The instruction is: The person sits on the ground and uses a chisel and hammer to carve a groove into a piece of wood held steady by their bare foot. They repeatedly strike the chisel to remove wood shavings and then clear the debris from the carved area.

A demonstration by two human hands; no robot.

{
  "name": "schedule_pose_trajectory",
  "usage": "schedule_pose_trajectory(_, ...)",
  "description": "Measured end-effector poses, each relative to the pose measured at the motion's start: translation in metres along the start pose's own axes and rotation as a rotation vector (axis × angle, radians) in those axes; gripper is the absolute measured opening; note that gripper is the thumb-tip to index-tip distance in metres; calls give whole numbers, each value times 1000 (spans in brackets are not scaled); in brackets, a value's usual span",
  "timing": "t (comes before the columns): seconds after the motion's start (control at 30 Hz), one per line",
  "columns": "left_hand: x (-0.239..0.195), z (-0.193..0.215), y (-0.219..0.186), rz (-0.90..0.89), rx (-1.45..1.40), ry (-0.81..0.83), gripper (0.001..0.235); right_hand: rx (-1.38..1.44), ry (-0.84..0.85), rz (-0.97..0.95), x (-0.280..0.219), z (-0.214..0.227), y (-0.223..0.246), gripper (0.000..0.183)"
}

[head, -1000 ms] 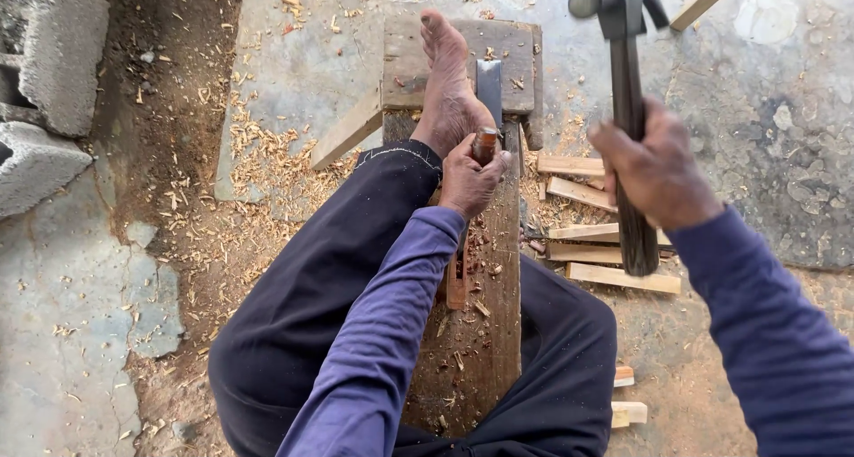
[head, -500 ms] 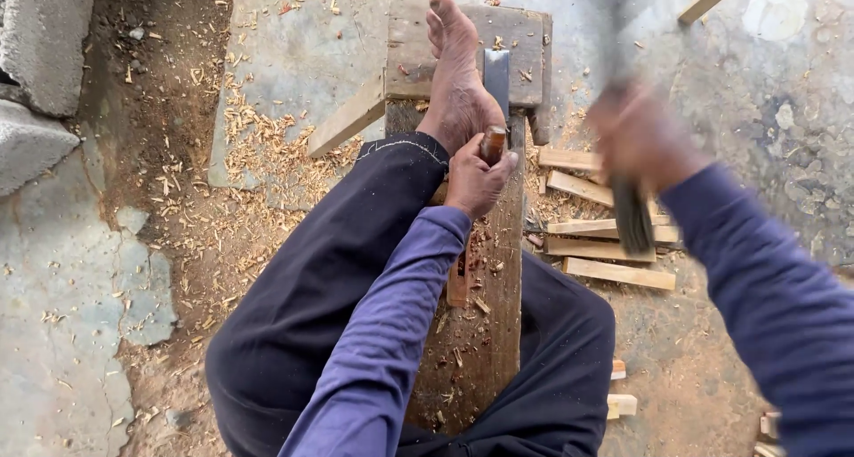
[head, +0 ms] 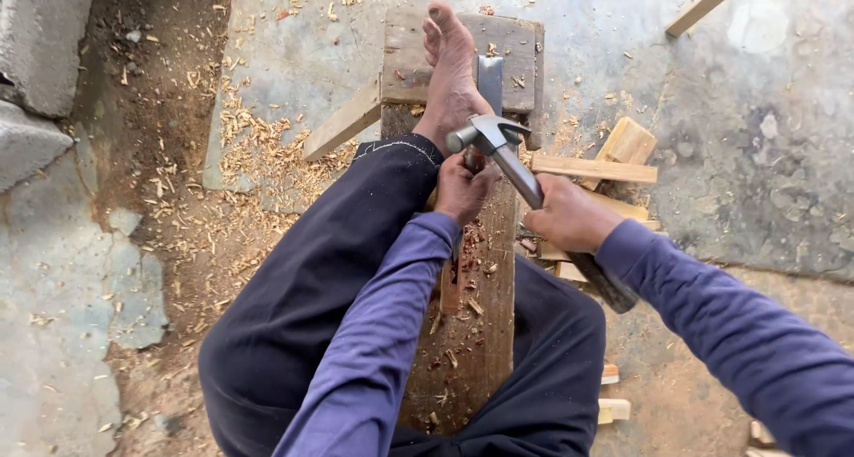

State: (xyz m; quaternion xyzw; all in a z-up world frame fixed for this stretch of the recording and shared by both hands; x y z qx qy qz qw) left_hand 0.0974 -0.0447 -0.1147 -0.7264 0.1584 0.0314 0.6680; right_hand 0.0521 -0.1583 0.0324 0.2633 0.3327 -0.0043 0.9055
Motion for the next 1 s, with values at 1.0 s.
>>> schedule_pose_trajectory(1.0, -51, 19, -71, -114, -51, 107, 21, 884, -258, -226, -132, -28, -49, 18)
Point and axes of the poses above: each hand's wrist, its own x-axis towards the middle knuckle, its own z-axis out of the back of the hand, y = z × x, the point moved 7 cm from there along x, towards the middle knuckle, and after that the axes turned 3 degrees about x, right-handed, at the moved point
